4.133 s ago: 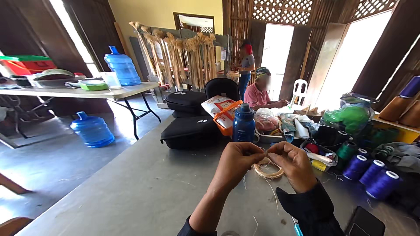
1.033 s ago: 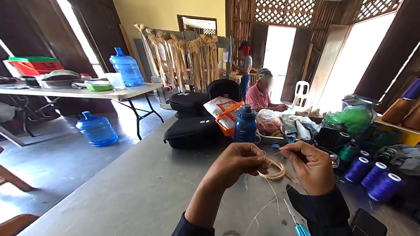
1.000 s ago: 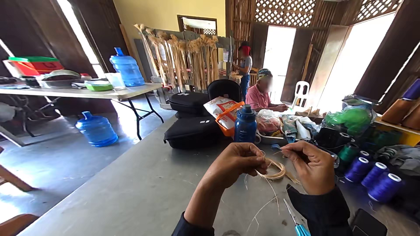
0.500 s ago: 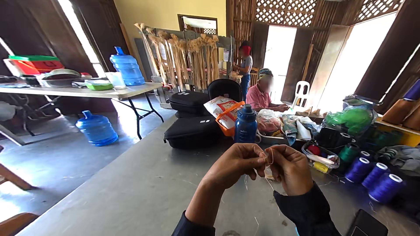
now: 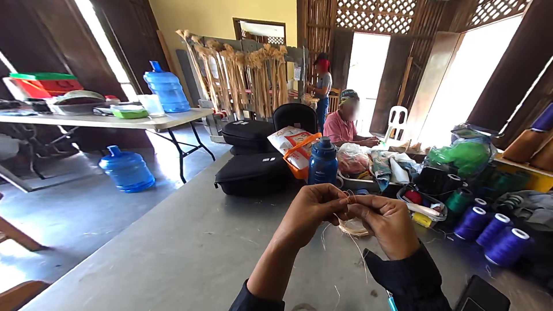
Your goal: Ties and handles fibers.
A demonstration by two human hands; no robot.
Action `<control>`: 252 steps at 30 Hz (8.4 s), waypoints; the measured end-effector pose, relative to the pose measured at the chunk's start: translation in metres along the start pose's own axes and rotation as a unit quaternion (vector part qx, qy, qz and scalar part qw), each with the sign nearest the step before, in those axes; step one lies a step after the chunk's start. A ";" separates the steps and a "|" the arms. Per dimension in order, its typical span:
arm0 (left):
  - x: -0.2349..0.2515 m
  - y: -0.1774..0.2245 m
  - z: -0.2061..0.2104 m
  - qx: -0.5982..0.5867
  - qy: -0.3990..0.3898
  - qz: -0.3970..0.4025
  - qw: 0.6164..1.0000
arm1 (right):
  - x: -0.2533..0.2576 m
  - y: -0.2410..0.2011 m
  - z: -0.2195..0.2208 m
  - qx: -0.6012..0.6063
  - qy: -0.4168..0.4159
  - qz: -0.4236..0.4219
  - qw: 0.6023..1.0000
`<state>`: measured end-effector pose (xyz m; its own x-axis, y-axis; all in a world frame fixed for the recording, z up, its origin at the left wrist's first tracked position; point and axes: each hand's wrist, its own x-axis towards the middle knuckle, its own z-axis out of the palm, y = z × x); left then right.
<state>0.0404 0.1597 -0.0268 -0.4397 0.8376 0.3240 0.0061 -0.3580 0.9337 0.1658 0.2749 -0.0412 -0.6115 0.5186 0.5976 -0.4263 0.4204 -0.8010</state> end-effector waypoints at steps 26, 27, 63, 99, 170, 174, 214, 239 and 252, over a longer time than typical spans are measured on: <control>0.000 -0.003 0.019 0.187 0.155 0.023 0.970 | 0.007 0.023 0.001 -0.072 0.021 -0.050 0.996; 0.000 -0.004 0.019 0.199 0.152 0.024 0.968 | 0.007 0.022 0.001 -0.066 0.017 -0.050 0.996; 0.011 -0.039 0.011 0.383 0.063 0.284 0.877 | 0.013 -0.007 -0.021 -0.032 -0.049 0.238 0.969; 0.007 -0.022 0.019 0.207 0.102 0.068 0.971 | 0.009 0.023 -0.005 -0.137 0.060 -0.043 0.988; 0.008 -0.027 0.020 -0.019 0.086 0.094 0.992 | 0.002 0.003 -0.029 -0.098 -0.256 -0.119 0.954; 0.010 -0.032 0.020 0.010 0.083 0.121 0.989 | 0.001 0.003 -0.027 -0.084 -0.246 -0.113 0.959; 0.008 -0.018 0.024 -0.046 0.182 0.049 0.981 | 0.004 0.007 -0.009 -0.200 -0.085 0.081 0.973; -0.010 0.003 0.012 0.319 0.091 0.081 0.940 | 0.005 0.006 -0.009 -0.085 0.050 -0.011 0.995; -0.003 -0.015 0.026 0.255 0.190 0.145 0.937 | 0.003 0.008 -0.001 -0.039 0.032 -0.008 0.999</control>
<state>0.0652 0.1732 -0.0380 -0.6409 0.4926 0.5888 0.5613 -0.2225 0.7971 0.1610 0.2807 -0.0460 -0.5598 0.5563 0.6141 -0.3814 0.4850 -0.7870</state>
